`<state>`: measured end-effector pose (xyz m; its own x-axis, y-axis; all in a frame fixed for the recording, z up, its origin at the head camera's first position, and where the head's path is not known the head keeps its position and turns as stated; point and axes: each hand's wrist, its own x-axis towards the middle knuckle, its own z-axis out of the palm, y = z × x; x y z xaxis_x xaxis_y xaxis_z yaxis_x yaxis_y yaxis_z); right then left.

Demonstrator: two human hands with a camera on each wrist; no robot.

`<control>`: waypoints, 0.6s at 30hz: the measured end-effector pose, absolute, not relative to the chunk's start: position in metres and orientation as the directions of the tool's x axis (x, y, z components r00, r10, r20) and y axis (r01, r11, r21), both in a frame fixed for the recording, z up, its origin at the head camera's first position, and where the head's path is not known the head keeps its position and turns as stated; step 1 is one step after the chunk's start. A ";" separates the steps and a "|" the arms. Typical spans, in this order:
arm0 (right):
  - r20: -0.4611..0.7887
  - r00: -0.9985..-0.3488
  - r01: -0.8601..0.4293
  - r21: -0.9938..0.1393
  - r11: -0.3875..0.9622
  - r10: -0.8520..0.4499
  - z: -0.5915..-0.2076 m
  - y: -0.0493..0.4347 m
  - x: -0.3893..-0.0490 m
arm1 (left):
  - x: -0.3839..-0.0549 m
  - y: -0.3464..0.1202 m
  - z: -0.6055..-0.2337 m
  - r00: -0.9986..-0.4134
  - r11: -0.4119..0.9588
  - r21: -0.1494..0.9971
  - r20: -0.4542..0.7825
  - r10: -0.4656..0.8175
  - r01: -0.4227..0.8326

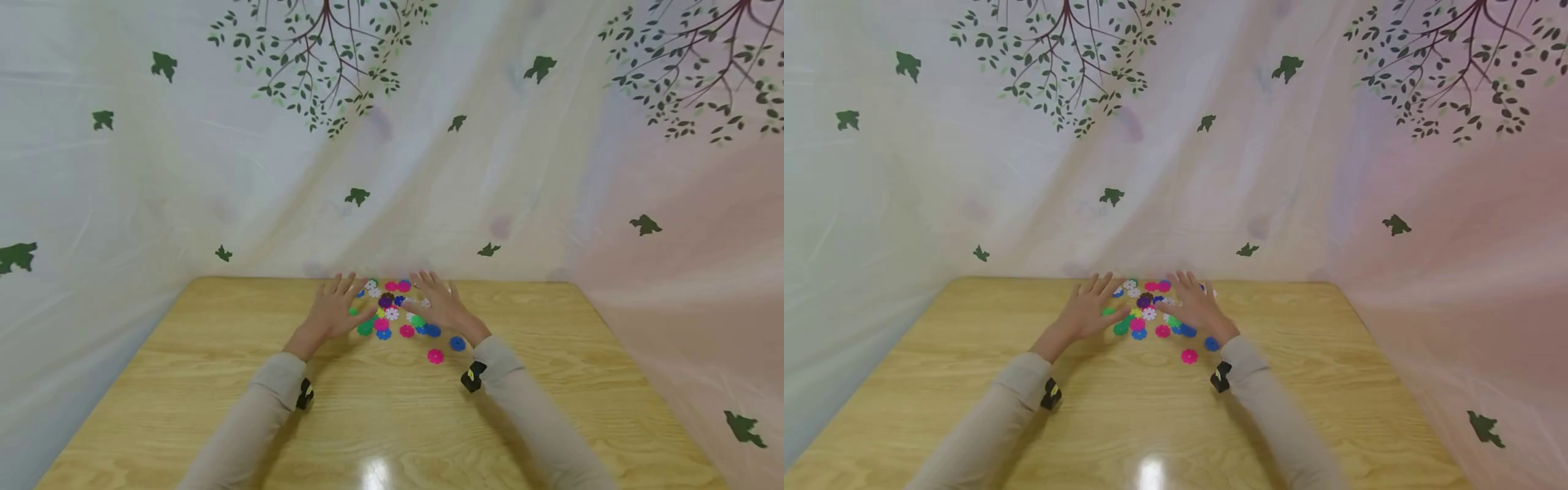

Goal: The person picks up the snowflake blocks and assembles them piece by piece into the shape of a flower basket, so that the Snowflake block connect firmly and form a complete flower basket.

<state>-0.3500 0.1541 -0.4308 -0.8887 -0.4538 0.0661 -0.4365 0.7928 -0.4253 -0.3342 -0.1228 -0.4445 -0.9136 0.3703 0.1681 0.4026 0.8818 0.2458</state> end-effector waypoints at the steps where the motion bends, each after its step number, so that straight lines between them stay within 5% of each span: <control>1: 0.071 -0.886 -0.443 -0.428 0.788 -0.459 -0.428 0.155 -0.350 | -0.335 -0.123 -0.443 -0.910 0.878 0.247 0.172 0.377 0.410; 10: 0.122 -0.793 -0.564 -0.518 0.643 -0.597 -0.413 0.168 -0.344 | -0.337 -0.120 -0.437 -0.843 0.790 0.293 0.205 0.497 0.538; 18: -0.018 -0.751 -0.532 -0.574 0.623 -0.659 -0.416 0.188 -0.330 | -0.341 -0.115 -0.440 -0.802 0.696 0.417 0.167 0.573 0.584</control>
<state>-0.3297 0.1876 -0.4158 -0.7515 -0.6595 -0.0182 -0.5324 0.6226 -0.5735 -0.3413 -0.1154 -0.4401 -0.8024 0.5728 0.1674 0.5841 0.6962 0.4172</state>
